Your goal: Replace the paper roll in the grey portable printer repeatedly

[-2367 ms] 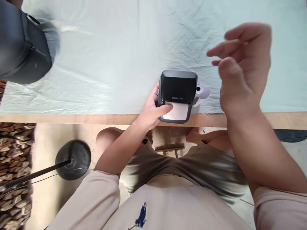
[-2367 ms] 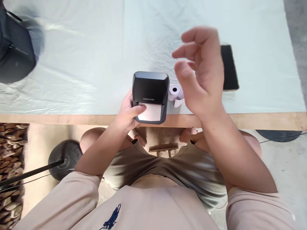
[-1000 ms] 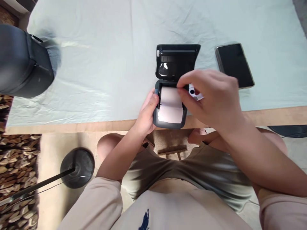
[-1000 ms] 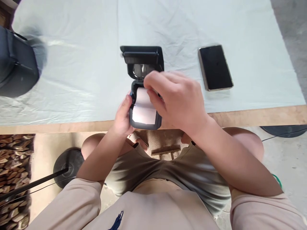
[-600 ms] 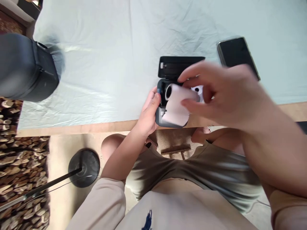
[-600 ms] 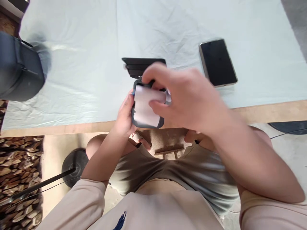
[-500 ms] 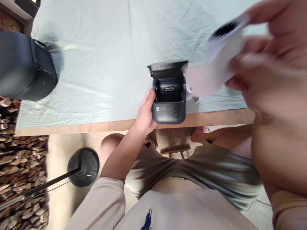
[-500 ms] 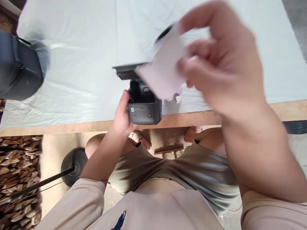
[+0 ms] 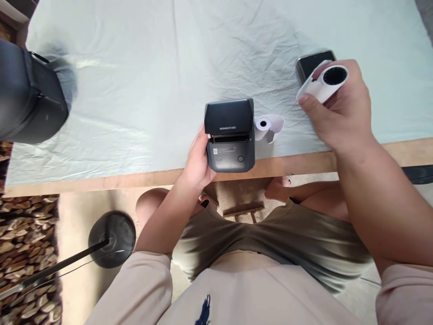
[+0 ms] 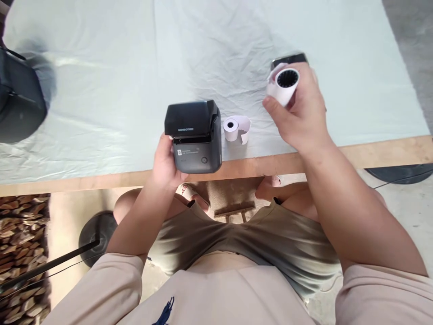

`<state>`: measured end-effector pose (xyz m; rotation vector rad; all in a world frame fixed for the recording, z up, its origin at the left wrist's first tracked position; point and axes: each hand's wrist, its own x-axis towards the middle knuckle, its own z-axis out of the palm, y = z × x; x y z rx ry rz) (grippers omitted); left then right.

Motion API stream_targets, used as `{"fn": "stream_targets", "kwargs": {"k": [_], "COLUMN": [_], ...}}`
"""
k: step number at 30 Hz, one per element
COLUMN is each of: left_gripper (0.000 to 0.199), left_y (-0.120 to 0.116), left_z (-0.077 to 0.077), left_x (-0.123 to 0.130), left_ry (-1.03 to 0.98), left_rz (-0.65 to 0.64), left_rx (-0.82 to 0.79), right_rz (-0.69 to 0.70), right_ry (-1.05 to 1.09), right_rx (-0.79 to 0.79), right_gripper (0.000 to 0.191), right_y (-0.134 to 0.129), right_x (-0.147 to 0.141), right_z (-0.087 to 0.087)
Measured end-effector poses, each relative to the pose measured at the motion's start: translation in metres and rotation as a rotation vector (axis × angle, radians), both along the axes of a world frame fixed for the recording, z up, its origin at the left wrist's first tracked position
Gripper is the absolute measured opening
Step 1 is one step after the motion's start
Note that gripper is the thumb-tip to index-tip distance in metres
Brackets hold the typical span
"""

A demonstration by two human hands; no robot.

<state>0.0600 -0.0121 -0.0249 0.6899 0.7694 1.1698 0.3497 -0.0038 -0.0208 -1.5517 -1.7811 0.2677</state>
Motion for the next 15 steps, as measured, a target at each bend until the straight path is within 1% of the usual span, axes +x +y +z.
{"fn": "stream_targets", "kwargs": {"k": [2,3,5,6,7,8,9,11,12,13,14,15], "left_gripper": [0.029,0.030,0.030,0.030,0.030,0.031,0.031,0.031,0.031,0.031,0.032,0.032], "left_y": [0.000,0.000,0.000,0.000,0.000,0.000,0.000,0.000,-0.001,-0.001,-0.001,-0.002], "left_z": [0.000,0.000,-0.001,-0.001,-0.002,-0.002,-0.002,-0.002,-0.002,-0.001,0.000,0.001], "left_x": [0.000,0.000,-0.001,-0.002,-0.002,-0.002,-0.002,-0.001,-0.001,0.000,0.000,0.001], "left_ry": [0.019,0.029,0.044,0.048,0.050,0.052,0.054,0.055,0.057,0.064,0.075,0.089], "left_rz": [0.007,0.008,0.011,0.013,0.014,0.014,0.013,0.012,0.012,0.011,0.008,0.004], "left_rx": [-0.007,-0.013,-0.023,-0.027,-0.030,-0.030,-0.028,-0.018,-0.015,-0.014,-0.019,-0.031], "right_rz": [0.002,-0.033,-0.123,-0.145,-0.147,-0.137,-0.125,-0.090,-0.048,0.024,0.122,0.236], "right_ry": [0.045,0.018,-0.141,-0.221,-0.278,-0.313,-0.324,-0.289,-0.259,-0.226,-0.197,-0.182], "right_rx": [-0.008,-0.050,-0.218,-0.300,-0.352,-0.352,-0.286,-0.017,0.135,0.267,0.358,0.402], "right_gripper": [0.045,0.049,0.053,0.053,0.056,0.059,0.062,0.059,0.052,0.040,0.025,0.012], "right_y": [-0.003,-0.004,-0.004,-0.005,-0.005,-0.007,-0.009,-0.015,-0.019,-0.023,-0.026,-0.029], "right_x": [-0.007,-0.011,-0.018,-0.021,-0.022,-0.024,-0.024,-0.027,-0.029,-0.034,-0.040,-0.047], "right_z": [0.011,0.015,0.021,0.023,0.024,0.025,0.026,0.031,0.035,0.039,0.044,0.048]}}
